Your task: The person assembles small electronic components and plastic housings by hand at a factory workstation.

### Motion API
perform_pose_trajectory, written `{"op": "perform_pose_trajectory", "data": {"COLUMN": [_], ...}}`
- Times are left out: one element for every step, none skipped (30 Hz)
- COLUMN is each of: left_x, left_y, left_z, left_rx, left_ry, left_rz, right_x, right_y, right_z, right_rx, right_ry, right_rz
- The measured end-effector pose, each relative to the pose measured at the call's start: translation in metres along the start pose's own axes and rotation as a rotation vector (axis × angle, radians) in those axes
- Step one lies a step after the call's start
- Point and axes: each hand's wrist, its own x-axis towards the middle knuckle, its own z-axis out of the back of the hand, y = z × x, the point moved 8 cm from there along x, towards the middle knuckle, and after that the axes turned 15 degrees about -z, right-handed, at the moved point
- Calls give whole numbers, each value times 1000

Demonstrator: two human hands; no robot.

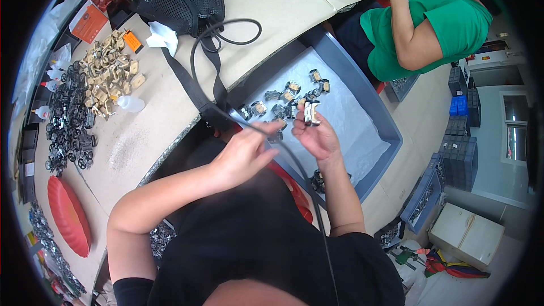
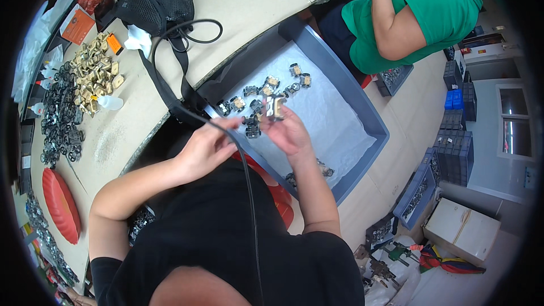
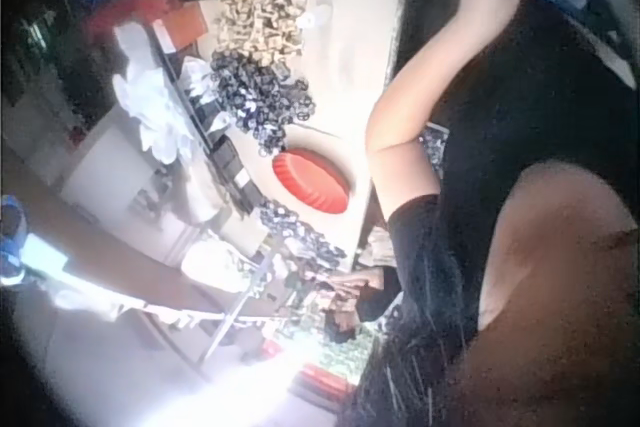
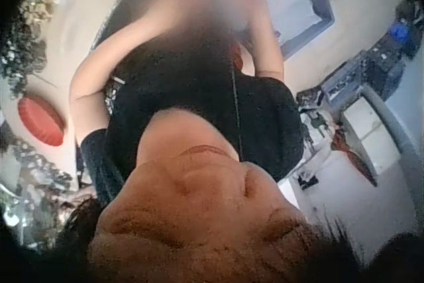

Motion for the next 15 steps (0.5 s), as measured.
{"op": "perform_pose_trajectory", "data": {"left_x": [11,16,21,27,31,31,29,28,27,27,26,25,23,21,20], "left_y": [5,10,11,6,0,0,5,7,7,8,10,13,16,20,20], "left_z": [4,8,7,11,13,14,15,15,14,15,17,20,20,19,20], "left_rx": [-76,-152,-149,-97,-46,-59,-58,12,78,75,47,23,21,27,31], "left_ry": [-95,-191,-189,-221,-253,-294,-289,-247,-200,-192,-200,-212,-210,-210,-212], "left_rz": [90,181,179,66,-47,-109,-110,-141,-176,-180,-182,-179,-179,-181,-184], "right_x": [1,2,3,5,7,10,12,8,9,11,12,13,10,7,5], "right_y": [-7,-13,-18,-22,-24,-27,-29,-30,-30,-31,-32,-31,-23,-15,-12], "right_z": [-3,-4,-5,-14,-17,-20,-26,-31,-29,-26,-24,-27,-29,-30,-32], "right_rx": [0,13,26,-37,-36,-65,-94,-56,-52,-101,-150,-148,-296,-444,-442], "right_ry": [2,-18,-37,2,5,-41,-87,-153,-155,-161,-168,-169,-267,-365,-369], "right_rz": [3,5,7,-28,-25,-29,-33,-30,-22,-37,-53,-52,2,55,56]}}
